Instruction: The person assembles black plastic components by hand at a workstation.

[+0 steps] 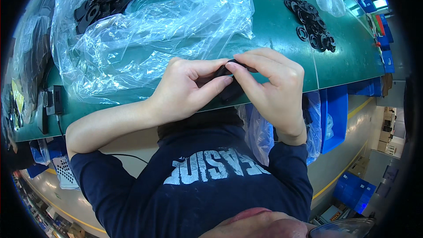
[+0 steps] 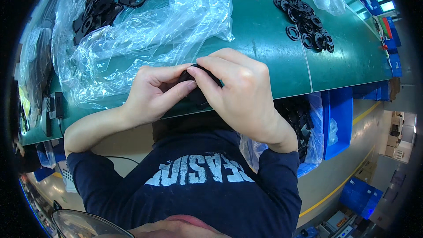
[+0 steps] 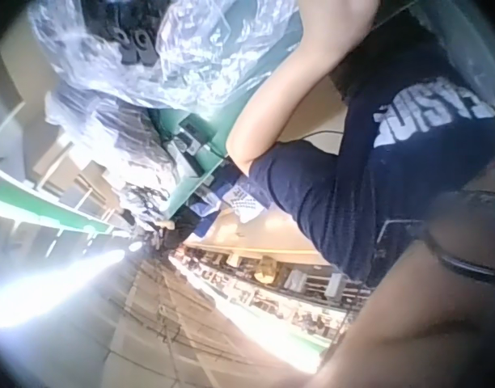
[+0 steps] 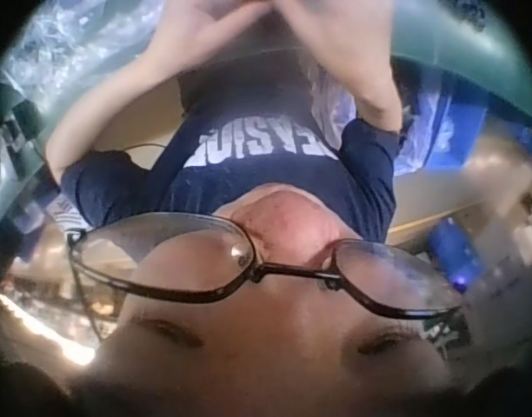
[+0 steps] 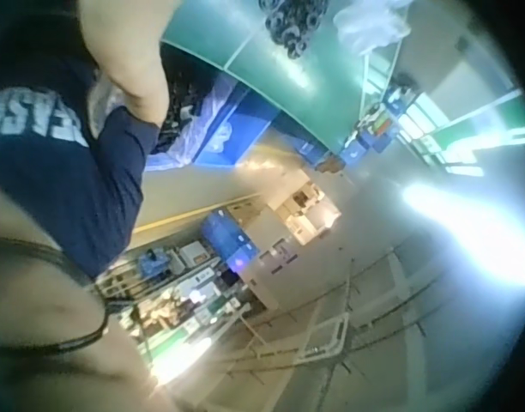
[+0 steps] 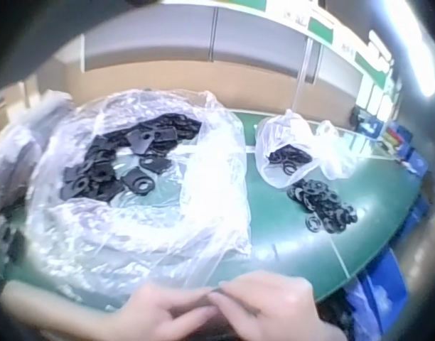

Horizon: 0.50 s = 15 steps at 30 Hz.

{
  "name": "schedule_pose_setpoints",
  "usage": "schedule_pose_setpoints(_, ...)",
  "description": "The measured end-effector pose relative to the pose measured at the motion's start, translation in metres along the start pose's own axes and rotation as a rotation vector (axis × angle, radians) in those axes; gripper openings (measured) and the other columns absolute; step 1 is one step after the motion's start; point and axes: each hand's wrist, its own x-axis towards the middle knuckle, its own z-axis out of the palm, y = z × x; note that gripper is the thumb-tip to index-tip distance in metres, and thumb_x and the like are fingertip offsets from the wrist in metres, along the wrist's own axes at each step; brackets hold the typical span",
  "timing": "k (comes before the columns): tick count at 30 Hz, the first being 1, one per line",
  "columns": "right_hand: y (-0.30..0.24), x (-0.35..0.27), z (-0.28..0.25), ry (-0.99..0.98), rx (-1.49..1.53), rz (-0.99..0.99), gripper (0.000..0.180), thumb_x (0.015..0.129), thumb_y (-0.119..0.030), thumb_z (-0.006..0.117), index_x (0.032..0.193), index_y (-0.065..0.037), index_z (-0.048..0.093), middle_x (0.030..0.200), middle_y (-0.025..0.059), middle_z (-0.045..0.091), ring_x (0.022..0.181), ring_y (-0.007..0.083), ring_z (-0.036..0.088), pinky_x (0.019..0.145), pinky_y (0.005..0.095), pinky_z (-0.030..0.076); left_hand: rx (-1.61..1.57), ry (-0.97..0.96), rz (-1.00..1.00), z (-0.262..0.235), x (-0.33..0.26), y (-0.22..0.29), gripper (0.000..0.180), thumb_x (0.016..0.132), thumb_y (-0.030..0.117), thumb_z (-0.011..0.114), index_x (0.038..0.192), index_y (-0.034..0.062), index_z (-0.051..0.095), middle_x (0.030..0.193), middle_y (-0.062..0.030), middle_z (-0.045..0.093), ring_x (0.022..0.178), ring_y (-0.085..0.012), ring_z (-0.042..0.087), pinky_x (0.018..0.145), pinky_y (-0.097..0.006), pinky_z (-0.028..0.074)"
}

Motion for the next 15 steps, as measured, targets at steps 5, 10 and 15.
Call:
schedule_pose_setpoints(5, -0.006, -0.005, -0.001, 0.016, -0.058, -0.073, 0.015, 0.071, -0.002, 0.069, 0.084, 0.003, 0.064, 0.075, 0.0139, 0.064, 0.064, 0.0275, 0.063, 0.057, 0.0326, 0.050, -0.052, 0.033, 0.005, 0.001, -0.002, -0.002, 0.029, 0.084, 0.003, 0.061, 0.111, -0.0054, 0.060, 0.089, -0.0072, 0.067, 0.079, -0.0058, 0.059, 0.070, -0.021, 0.048)
schedule_pose_setpoints(10, -0.003, -0.008, -0.002, 0.064, -0.010, -0.077, 0.020, 0.068, -0.001, 0.069, 0.087, 0.003, 0.064, 0.080, 0.0150, 0.066, 0.071, 0.0284, 0.065, 0.061, 0.0305, 0.052, -0.181, -0.036, -0.034, 0.000, 0.000, -0.005, 0.032, 0.085, 0.003, 0.060, 0.115, -0.0051, 0.057, 0.095, -0.0084, 0.066, 0.085, -0.0076, 0.060, 0.073, -0.022, 0.049)
schedule_pose_setpoints(15, 0.004, -0.010, 0.001, 0.105, 0.074, -0.024, 0.019, 0.069, 0.002, 0.069, 0.088, 0.003, 0.065, 0.086, 0.0150, 0.066, 0.073, 0.0229, 0.066, 0.063, 0.0277, 0.053, -0.463, -0.082, -0.131, -0.004, 0.004, -0.009, 0.040, 0.088, 0.004, 0.056, 0.127, -0.0021, 0.047, 0.108, -0.0097, 0.062, 0.094, -0.0106, 0.059, 0.078, -0.023, 0.051)
